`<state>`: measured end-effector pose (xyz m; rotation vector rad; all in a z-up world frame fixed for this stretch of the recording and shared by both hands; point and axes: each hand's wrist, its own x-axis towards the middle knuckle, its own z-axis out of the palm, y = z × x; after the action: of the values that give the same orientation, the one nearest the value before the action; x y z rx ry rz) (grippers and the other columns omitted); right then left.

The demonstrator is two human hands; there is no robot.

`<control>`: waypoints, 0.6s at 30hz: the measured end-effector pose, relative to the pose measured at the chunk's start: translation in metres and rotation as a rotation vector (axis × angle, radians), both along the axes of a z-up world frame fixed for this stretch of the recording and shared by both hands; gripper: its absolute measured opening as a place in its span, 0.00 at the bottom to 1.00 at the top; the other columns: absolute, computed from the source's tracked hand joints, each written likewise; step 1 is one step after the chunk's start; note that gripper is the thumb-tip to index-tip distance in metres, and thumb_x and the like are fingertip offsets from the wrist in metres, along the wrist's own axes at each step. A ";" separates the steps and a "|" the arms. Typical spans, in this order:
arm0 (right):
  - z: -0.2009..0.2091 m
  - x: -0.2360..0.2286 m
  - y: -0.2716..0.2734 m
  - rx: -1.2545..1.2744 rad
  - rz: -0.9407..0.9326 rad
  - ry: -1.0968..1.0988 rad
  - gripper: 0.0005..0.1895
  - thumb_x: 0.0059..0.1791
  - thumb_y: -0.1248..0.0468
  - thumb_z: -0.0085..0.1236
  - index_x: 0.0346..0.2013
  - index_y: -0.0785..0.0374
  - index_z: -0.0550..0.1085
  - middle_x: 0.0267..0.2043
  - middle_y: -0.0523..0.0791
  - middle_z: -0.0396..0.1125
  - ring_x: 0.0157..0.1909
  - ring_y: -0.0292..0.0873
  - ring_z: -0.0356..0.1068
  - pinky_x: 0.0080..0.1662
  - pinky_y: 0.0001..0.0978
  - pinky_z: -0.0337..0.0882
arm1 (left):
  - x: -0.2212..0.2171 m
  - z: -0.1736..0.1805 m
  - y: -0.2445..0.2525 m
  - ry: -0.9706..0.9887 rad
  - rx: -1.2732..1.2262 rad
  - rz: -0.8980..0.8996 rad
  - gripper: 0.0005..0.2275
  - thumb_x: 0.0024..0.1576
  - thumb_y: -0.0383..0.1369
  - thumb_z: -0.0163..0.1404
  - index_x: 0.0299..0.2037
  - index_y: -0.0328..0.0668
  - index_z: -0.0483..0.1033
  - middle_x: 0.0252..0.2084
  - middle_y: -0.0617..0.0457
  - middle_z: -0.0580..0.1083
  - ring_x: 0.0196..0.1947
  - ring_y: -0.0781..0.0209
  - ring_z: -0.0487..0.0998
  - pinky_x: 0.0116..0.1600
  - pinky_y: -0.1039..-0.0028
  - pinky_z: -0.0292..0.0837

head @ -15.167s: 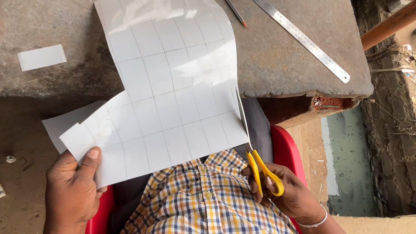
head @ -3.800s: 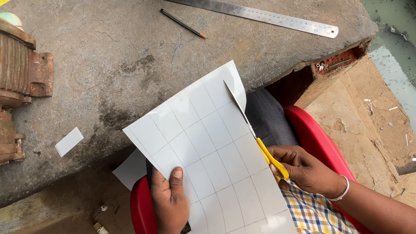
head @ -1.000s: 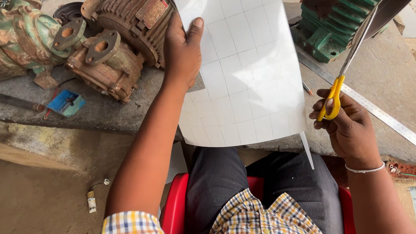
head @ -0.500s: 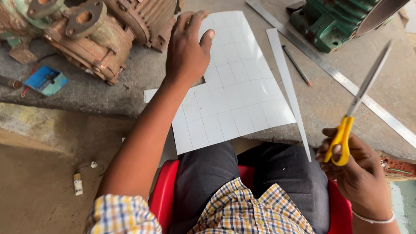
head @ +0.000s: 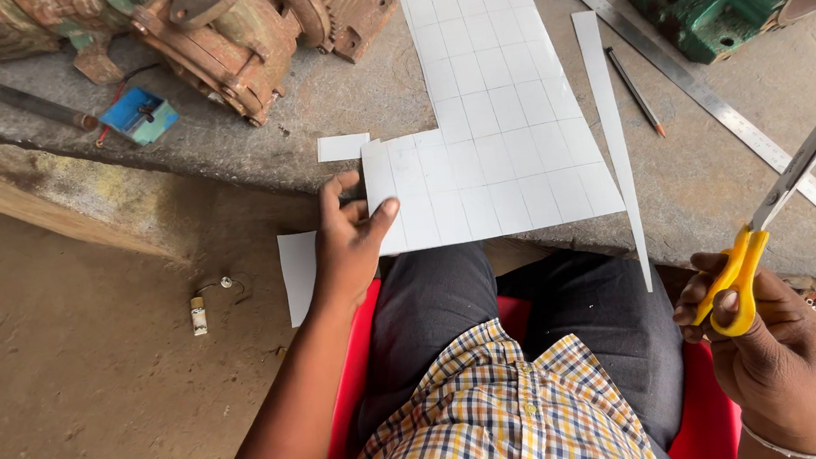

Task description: The person uses yellow-handled scissors to cut a large sheet of white paper marked with a grid pattern. They trim the edges and cut along the grid lines to separate the sheet into smaller rectangular pieces.

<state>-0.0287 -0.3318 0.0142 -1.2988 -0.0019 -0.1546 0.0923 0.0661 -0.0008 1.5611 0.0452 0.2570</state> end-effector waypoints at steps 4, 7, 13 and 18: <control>0.001 -0.011 0.001 0.014 0.024 -0.026 0.26 0.57 0.60 0.55 0.63 0.77 0.67 0.46 0.49 0.68 0.45 0.43 0.70 0.46 0.32 0.70 | 0.020 0.009 -0.011 0.042 -0.314 -0.076 0.32 0.55 0.29 0.56 0.67 0.46 0.50 0.44 0.48 0.78 0.40 0.63 0.77 0.39 0.72 0.73; -0.003 -0.018 0.011 0.223 0.164 0.049 0.28 0.56 0.57 0.58 0.61 0.77 0.66 0.42 0.52 0.68 0.41 0.44 0.69 0.41 0.32 0.69 | 0.023 0.011 -0.016 -0.042 -0.142 -0.115 0.27 0.55 0.26 0.55 0.66 0.39 0.60 0.44 0.47 0.78 0.42 0.65 0.78 0.47 0.77 0.76; -0.007 -0.058 0.050 0.654 0.710 0.569 0.35 0.50 0.46 0.55 0.56 0.77 0.67 0.37 0.52 0.69 0.34 0.44 0.70 0.32 0.31 0.69 | 0.009 -0.005 -0.015 0.068 -0.224 -0.273 0.23 0.57 0.22 0.57 0.64 0.30 0.73 0.50 0.44 0.78 0.45 0.66 0.76 0.53 0.77 0.73; 0.001 -0.045 0.080 0.440 0.755 0.741 0.34 0.49 0.47 0.57 0.56 0.74 0.68 0.36 0.50 0.70 0.33 0.41 0.71 0.30 0.27 0.68 | -0.003 -0.002 -0.024 0.065 -0.222 -0.311 0.26 0.54 0.22 0.58 0.65 0.32 0.69 0.55 0.43 0.78 0.46 0.66 0.78 0.53 0.76 0.77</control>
<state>-0.0738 -0.2515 0.0156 -0.7827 0.1637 0.9261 0.0894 0.0421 -0.0028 1.3324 -0.1146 -0.0437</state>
